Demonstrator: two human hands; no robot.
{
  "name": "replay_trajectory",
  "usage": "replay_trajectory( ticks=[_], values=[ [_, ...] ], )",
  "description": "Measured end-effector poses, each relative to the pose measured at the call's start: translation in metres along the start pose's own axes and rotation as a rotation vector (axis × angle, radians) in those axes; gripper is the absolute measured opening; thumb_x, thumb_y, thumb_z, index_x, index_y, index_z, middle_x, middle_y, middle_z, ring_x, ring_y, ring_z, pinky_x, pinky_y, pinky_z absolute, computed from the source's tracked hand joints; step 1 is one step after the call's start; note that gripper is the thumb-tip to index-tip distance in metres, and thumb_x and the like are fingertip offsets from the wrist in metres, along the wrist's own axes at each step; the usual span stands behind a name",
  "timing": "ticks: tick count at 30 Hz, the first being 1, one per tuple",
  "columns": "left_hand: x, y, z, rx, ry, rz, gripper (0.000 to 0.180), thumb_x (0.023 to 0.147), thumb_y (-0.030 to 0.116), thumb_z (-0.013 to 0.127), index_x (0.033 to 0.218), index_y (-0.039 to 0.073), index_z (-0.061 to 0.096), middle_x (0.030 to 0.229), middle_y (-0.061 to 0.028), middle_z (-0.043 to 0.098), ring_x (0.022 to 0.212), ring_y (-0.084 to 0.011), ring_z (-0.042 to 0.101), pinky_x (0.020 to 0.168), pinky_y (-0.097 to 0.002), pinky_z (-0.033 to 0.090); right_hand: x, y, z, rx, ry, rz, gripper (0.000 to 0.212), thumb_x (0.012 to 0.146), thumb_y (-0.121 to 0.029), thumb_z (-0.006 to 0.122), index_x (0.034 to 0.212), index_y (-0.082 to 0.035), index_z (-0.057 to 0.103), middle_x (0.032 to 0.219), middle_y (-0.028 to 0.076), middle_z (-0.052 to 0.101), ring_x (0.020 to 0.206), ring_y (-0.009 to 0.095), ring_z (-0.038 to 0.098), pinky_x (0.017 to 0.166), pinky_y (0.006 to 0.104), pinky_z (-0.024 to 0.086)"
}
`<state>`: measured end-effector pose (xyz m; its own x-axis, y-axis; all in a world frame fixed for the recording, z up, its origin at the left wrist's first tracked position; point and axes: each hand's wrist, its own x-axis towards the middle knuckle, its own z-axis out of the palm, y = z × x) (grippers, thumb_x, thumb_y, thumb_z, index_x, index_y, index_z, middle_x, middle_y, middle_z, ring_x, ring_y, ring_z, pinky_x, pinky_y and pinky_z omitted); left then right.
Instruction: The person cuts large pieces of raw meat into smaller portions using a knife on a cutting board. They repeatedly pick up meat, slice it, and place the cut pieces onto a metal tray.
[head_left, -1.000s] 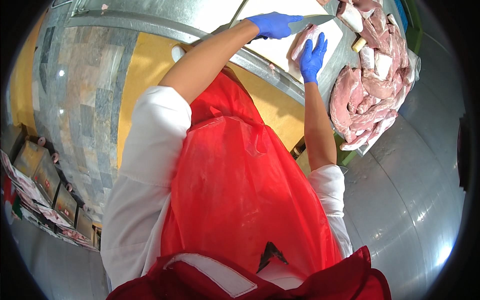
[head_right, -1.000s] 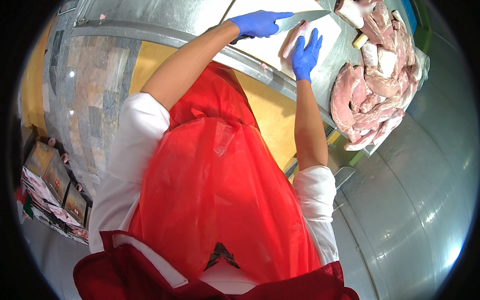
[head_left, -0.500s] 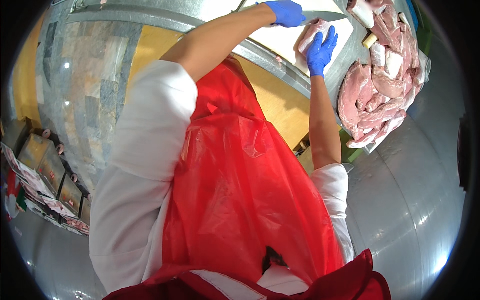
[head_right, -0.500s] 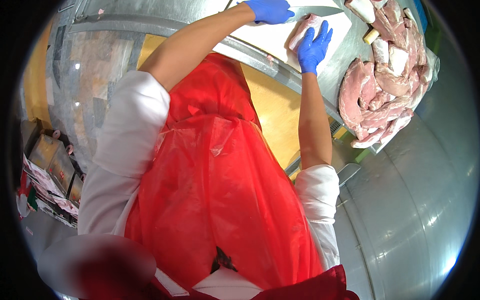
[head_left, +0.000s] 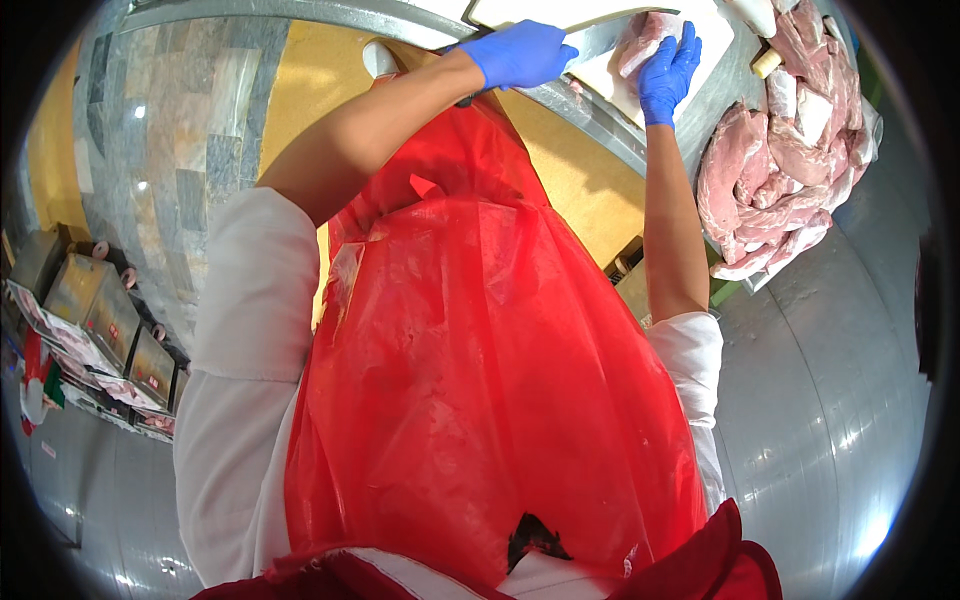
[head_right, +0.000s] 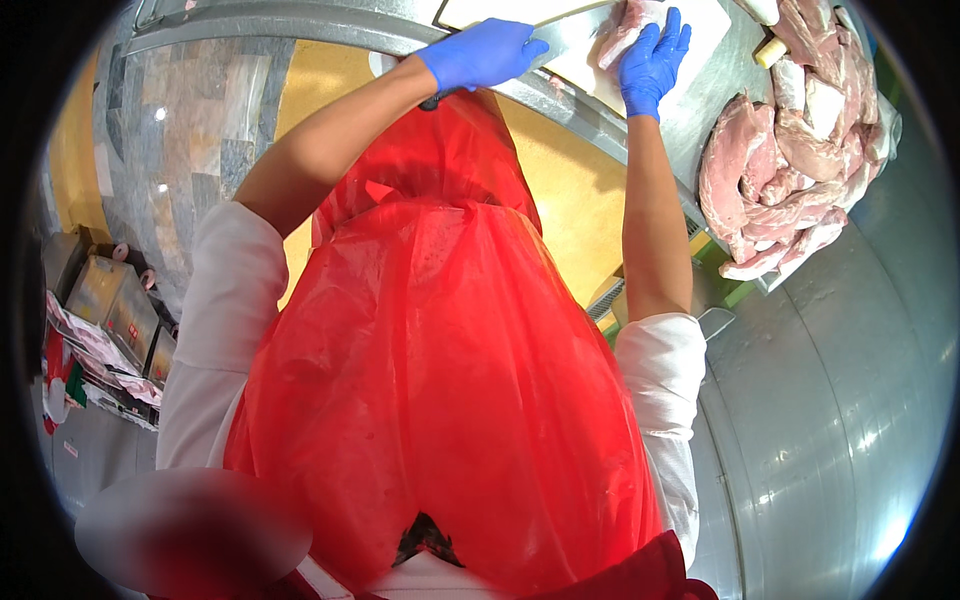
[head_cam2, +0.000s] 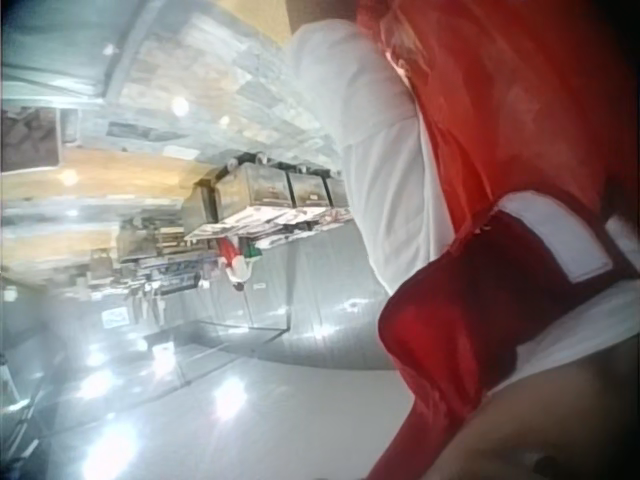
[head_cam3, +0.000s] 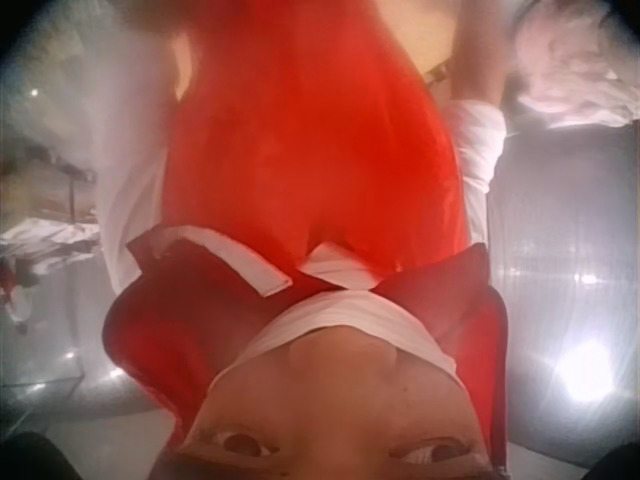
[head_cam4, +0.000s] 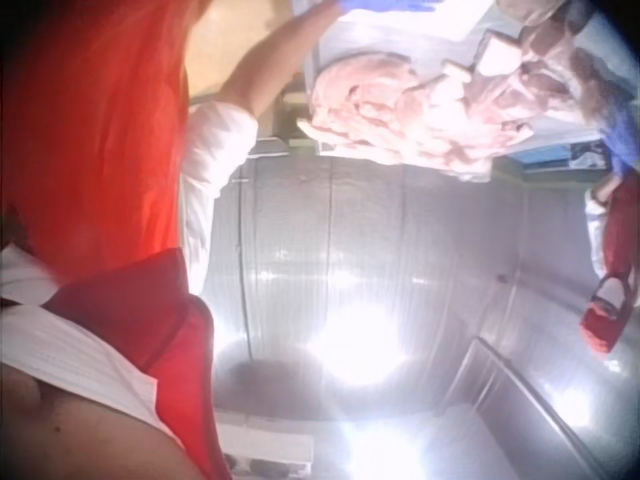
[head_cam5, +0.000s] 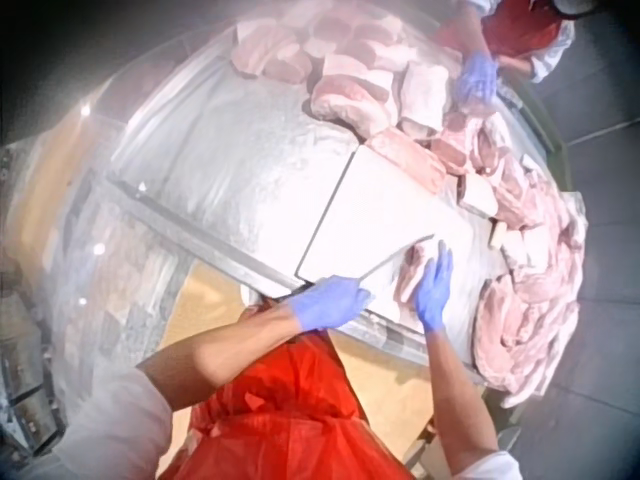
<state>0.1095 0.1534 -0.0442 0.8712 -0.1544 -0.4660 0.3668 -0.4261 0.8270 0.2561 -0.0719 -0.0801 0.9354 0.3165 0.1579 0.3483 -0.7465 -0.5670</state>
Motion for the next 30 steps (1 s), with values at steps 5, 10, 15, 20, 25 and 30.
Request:
replay_trajectory(
  ticks=[5,10,15,20,25,30],
  values=[
    [-0.024,-0.008,0.024,-0.005,0.062,0.038,0.047,0.104,0.039,0.045,0.107,-0.005,0.062,0.094,-0.0296,0.068,0.090,-0.0476,0.065,0.083,-0.0520,0.051,0.001,-0.002,0.003,0.040,0.005,0.020,0.050,0.101,-0.026,0.048,0.148,-0.008,0.048,0.153,0.022,0.041,0.147,0.036,0.032,0.120,0.0428,0.025],
    [-0.041,-0.020,0.049,-0.002,0.118,0.081,0.045,0.105,0.036,0.044,0.107,-0.007,0.060,0.097,-0.0312,0.067,0.092,-0.0492,0.064,0.084,-0.0535,0.049,0.002,-0.002,0.002,0.058,0.012,0.048,0.049,0.102,-0.025,0.049,0.147,-0.006,0.049,0.152,0.022,0.043,0.146,0.035,0.034,0.120,0.0420,0.025],
    [-0.071,-0.023,0.061,-0.085,0.076,0.028,0.045,0.105,0.036,0.044,0.106,-0.007,0.059,0.095,-0.0306,0.066,0.090,-0.0499,0.063,0.082,-0.0535,0.049,0.005,0.002,0.002,0.077,-0.005,0.047,0.050,0.102,-0.025,0.050,0.147,-0.005,0.049,0.152,0.021,0.043,0.145,0.034,0.036,0.120,0.0410,0.026],
    [-0.109,-0.024,0.039,-0.093,-0.066,-0.056,0.044,0.105,0.036,0.042,0.107,-0.005,0.059,0.090,-0.0288,0.066,0.085,-0.0476,0.064,0.078,-0.0527,0.049,0.006,0.008,-0.002,0.115,-0.065,0.018,0.052,0.102,-0.025,0.051,0.148,-0.002,0.045,0.154,0.021,0.041,0.145,0.034,0.035,0.120,0.0408,0.026],
    [-0.146,-0.049,0.006,-0.078,-0.079,-0.049,0.043,0.106,0.037,0.044,0.103,-0.003,0.060,0.087,-0.0269,0.065,0.083,-0.0456,0.063,0.074,-0.0502,0.048,0.010,0.001,-0.008,-0.009,-0.137,-0.023,0.068,0.096,-0.036,0.063,0.150,-0.001,0.042,0.156,0.028,0.032,0.144,0.038,0.035,0.119,0.0420,0.029],
    [-0.142,-0.050,0.004,-0.110,0.194,-0.080,0.039,0.105,0.032,0.045,0.101,-0.004,0.059,0.091,-0.0273,0.066,0.088,-0.0450,0.064,0.076,-0.0499,0.049,-0.011,-0.023,-0.017,-0.194,-0.076,-0.148,0.081,0.080,-0.040,0.080,0.144,-0.002,0.049,0.146,0.030,0.037,0.136,0.044,0.041,0.115,0.0471,0.034]
  ],
)
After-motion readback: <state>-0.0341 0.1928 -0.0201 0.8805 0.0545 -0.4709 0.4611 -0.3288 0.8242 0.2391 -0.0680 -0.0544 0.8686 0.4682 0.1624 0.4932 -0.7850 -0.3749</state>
